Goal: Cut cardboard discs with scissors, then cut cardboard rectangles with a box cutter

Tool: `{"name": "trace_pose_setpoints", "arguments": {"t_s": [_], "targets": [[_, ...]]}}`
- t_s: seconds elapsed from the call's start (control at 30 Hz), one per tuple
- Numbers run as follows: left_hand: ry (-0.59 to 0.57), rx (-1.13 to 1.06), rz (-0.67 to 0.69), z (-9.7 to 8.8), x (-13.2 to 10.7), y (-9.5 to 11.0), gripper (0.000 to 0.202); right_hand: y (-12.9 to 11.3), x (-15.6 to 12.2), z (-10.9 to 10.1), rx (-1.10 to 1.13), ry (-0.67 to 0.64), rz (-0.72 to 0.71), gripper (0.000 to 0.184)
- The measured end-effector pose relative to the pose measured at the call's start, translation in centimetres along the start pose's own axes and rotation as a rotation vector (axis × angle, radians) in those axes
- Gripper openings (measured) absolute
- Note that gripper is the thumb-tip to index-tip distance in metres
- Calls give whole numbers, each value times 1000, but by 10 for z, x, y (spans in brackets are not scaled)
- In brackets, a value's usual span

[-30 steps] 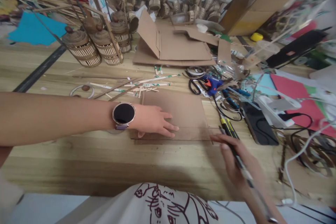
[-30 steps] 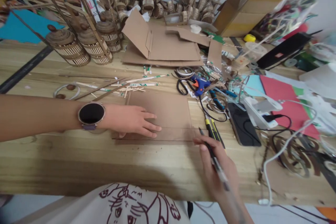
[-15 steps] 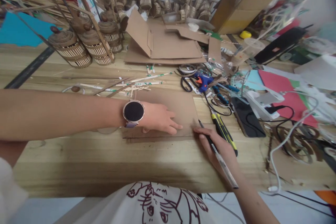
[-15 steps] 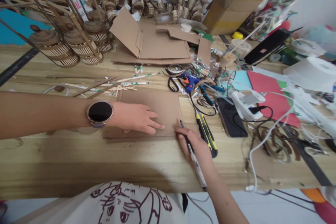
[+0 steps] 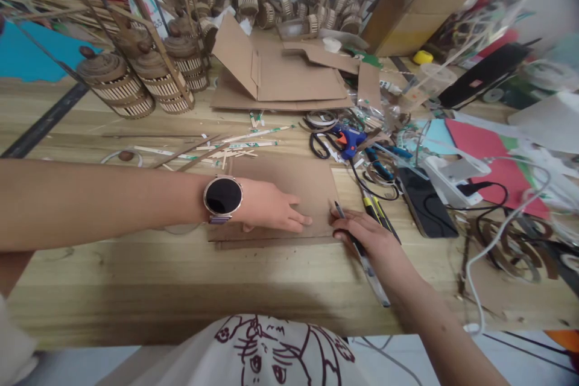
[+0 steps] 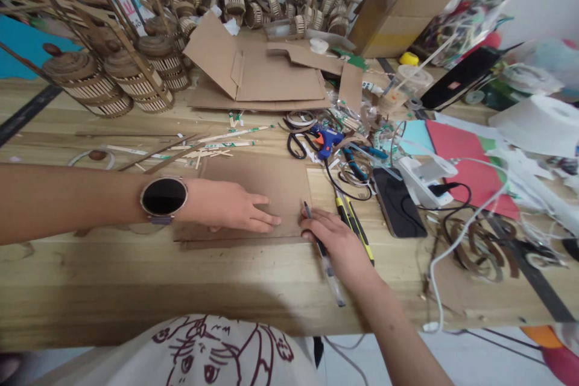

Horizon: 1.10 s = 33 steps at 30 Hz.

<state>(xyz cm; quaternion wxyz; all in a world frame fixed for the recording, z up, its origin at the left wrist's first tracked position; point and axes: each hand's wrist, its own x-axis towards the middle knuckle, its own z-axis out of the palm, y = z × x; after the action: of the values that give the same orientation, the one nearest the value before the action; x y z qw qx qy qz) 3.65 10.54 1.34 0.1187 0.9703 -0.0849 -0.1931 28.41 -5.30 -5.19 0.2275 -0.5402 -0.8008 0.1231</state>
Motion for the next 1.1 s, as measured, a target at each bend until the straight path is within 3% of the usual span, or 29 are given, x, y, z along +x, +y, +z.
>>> {"name": "trace_pose_setpoints", "arguments": {"t_s": [0.2, 0.43, 0.53, 0.67, 0.87, 1.1], "targets": [[-52, 35, -6, -5, 0, 3, 95, -3, -1, 0, 11, 11, 1, 15], [-36, 28, -17, -5, 0, 4, 98, 1, 0, 1, 18, 19, -14, 17], [-25, 22, -17, -5, 1, 3, 100, -4, -3, 2, 81, 84, 49, 22], [-20, 10, -6, -6, 2, 1, 99, -34, -3, 3, 168, 199, 163, 30], [3, -16, -30, -6, 4, 1, 99, -96, 12, 29, 400, 357, 346, 12], [-56, -12, -29, -7, 6, 3, 97, -105, 18, 55, 410, 341, 385, 13]]}}
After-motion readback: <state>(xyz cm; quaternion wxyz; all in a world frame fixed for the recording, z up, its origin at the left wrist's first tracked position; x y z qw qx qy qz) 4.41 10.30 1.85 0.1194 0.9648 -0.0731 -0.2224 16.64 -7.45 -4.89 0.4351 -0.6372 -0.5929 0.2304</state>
